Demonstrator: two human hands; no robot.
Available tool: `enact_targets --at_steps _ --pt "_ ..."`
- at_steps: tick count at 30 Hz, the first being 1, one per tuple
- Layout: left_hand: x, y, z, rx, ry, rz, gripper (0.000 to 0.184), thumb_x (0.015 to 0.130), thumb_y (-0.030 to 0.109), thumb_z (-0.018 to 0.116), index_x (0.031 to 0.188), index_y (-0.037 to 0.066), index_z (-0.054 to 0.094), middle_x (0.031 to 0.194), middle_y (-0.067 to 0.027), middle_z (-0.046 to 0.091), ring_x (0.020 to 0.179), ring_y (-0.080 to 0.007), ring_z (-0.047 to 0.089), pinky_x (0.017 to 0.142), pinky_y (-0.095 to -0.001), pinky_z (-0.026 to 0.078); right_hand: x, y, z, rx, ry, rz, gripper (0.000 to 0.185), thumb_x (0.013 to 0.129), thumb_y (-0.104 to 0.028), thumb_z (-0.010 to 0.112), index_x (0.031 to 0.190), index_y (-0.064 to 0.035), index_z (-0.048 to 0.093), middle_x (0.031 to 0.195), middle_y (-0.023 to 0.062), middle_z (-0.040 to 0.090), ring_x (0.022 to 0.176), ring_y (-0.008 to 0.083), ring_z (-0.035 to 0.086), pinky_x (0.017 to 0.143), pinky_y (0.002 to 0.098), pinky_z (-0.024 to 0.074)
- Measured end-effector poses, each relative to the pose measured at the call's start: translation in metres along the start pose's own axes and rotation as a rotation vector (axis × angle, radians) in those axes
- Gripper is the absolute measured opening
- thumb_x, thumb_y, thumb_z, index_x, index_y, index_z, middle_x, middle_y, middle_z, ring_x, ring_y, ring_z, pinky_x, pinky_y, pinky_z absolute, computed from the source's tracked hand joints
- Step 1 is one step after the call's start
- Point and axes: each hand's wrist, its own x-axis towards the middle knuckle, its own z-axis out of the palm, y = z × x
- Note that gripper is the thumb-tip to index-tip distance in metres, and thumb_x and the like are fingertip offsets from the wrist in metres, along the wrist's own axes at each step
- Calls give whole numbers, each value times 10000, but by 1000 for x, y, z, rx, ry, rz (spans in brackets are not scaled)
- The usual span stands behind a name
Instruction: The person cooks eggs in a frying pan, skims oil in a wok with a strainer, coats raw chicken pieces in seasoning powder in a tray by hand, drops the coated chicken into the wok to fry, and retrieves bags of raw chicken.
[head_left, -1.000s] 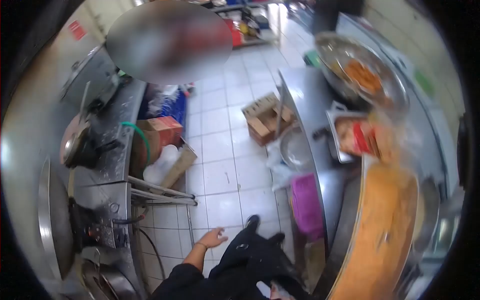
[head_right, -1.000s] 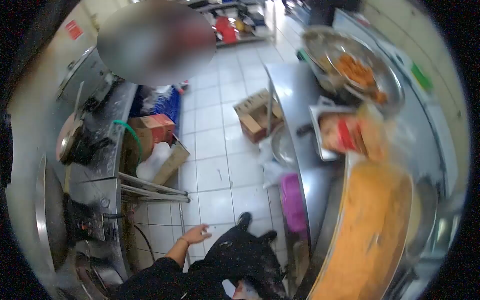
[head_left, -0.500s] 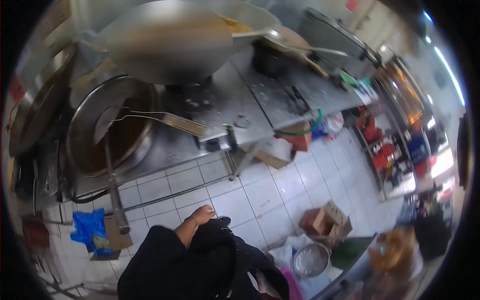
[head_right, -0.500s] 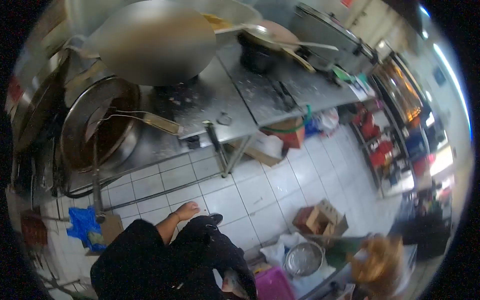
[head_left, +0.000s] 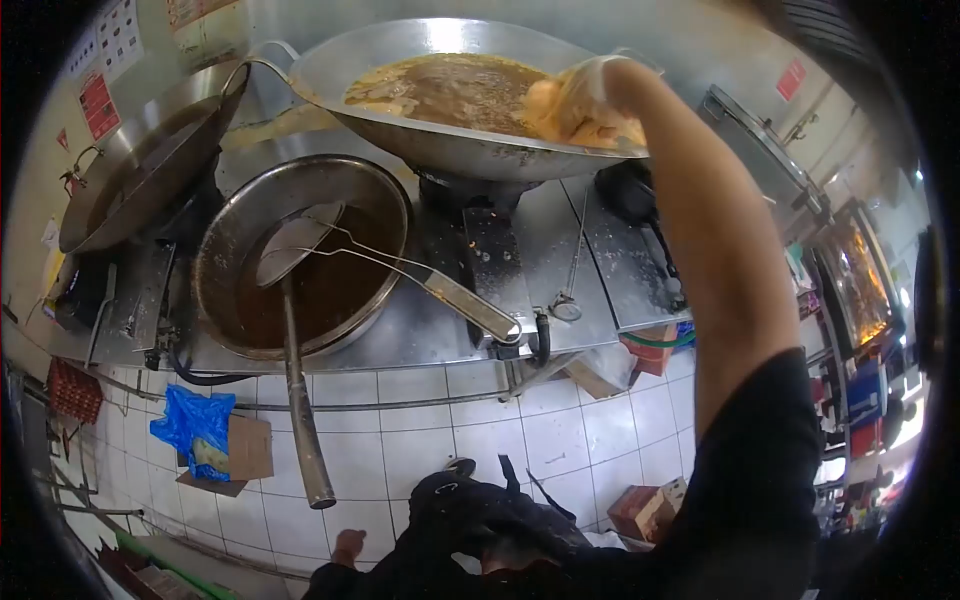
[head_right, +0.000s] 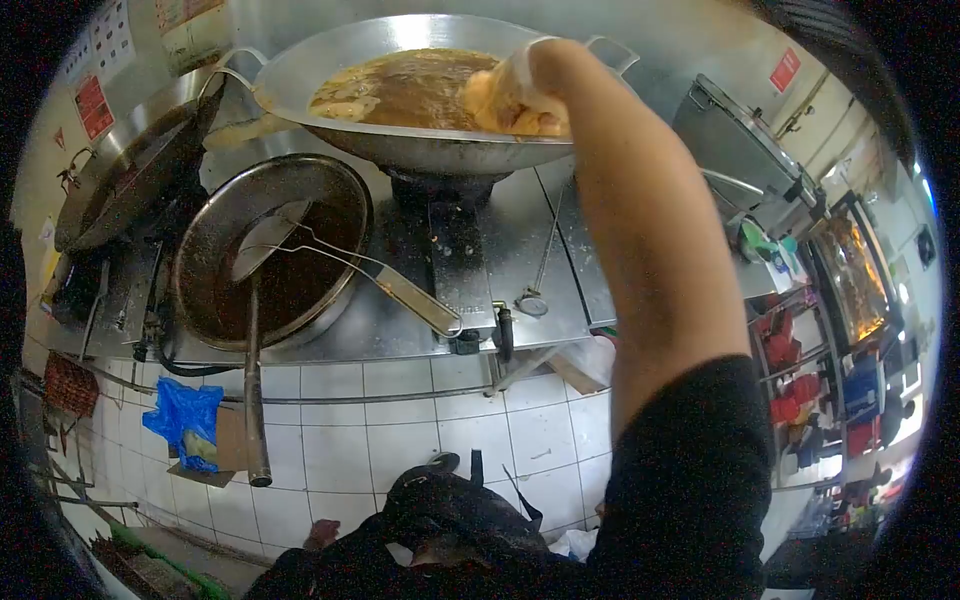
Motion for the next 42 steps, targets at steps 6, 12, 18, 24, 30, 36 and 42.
enact_targets --at_steps 6,12,18,24,30,36,42 --pt "49 30 -5 -288 -124 -266 343 742 329 536 890 25 595 908 -183 589 897 -341 534 790 -371 426 -17 6 -8 -182 56 -4 371 647 -82 636 1012 -117 581 946 59 577 859 201 528 699 338 446" --pt "126 48 -34 -779 -6 -311 387 730 310 576 927 -23 563 907 -167 589 866 -259 552 755 -327 431 -212 104 15 534 614 38 289 731 -154 579 1006 -69 557 853 80 580 706 158 561 624 261 469" --pt "175 189 -127 -712 -288 -139 280 759 254 545 845 -12 559 705 -53 559 622 -120 500 565 -258 412 -563 -46 103 507 487 844 328 714 -230 596 997 -65 567 877 118 582 747 191 564 662 297 458" --pt "189 424 -92 -416 -459 749 424 798 127 545 1157 -33 386 977 -126 531 879 -187 511 788 -279 399 -750 -280 149 678 217 1687 381 698 -305 613 988 -61 577 900 157 584 788 224 567 700 333 448" --pt "-9 595 -114 -86 -1131 1699 340 748 96 602 1052 0 484 875 -95 561 782 -168 539 719 -259 417 -806 -436 217 868 -394 2233 506 671 -369 644 1064 -70 531 1031 170 534 937 260 518 812 361 409" --pt "-151 604 -115 -75 -1454 2402 448 614 154 710 1004 54 513 1005 -121 530 928 -314 488 801 -398 377 -826 -475 369 768 -82 2097 711 609 -390 675 1216 -144 401 1199 156 427 1044 283 465 881 359 379" --pt "-167 583 -105 -193 -1545 2550 451 562 168 739 958 110 532 1016 -92 515 917 -298 471 728 -400 375 -795 -426 376 1213 -69 1940 676 609 -357 674 1200 -138 428 1131 143 490 979 267 508 827 358 417"
